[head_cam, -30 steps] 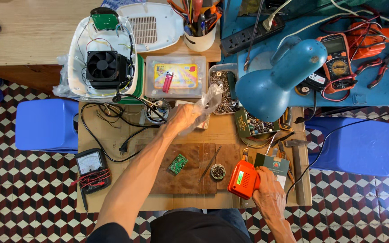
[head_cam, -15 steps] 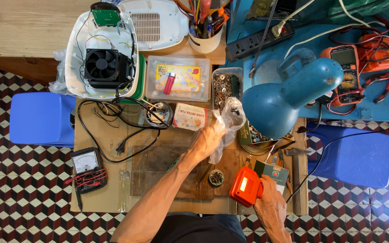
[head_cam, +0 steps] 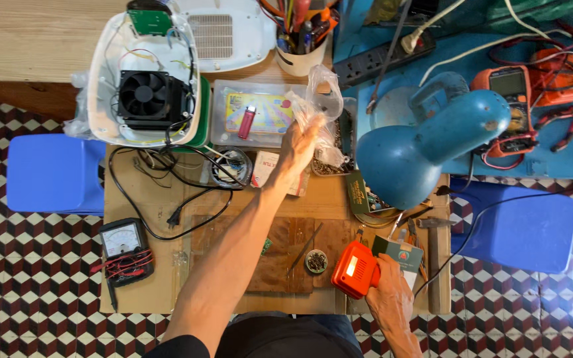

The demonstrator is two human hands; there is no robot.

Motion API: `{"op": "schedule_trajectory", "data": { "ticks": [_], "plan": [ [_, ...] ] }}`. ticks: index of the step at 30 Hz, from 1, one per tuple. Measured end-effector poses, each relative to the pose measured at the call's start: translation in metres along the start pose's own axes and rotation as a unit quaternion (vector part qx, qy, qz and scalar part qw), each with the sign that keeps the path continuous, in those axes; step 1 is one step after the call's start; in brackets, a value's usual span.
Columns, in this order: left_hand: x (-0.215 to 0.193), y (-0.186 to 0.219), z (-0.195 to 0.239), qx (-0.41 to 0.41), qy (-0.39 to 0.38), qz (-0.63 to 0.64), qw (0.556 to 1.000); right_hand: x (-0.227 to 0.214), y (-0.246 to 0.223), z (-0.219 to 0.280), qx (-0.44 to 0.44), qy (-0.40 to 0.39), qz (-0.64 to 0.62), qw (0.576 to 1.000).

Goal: The person uses a soldering iron and pliers to work on a small green circuit board. They trim component leads, apply solder to joints, and handle solder wire and a small container of parts on a cluttered workbench.

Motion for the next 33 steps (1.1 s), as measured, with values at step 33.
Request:
{"op": "schedule_trajectory", "data": {
  "ticks": [33],
  "plan": [
    [-0.319,-0.108,0.192,-0.118,0.289,-0.256,0.915,0.043,-0.013,0.005,-0.004,-0.025,0.026,0.999]
  ]
}}
Point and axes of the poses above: each hand's wrist, its own z-axis away from the middle knuckle, its own x-axis out of the palm, y = z × x, the point moved 4 cm from there along -z, towards the middle knuckle, and after that the axes turned 1 degree about -z, right-handed, at the moved point
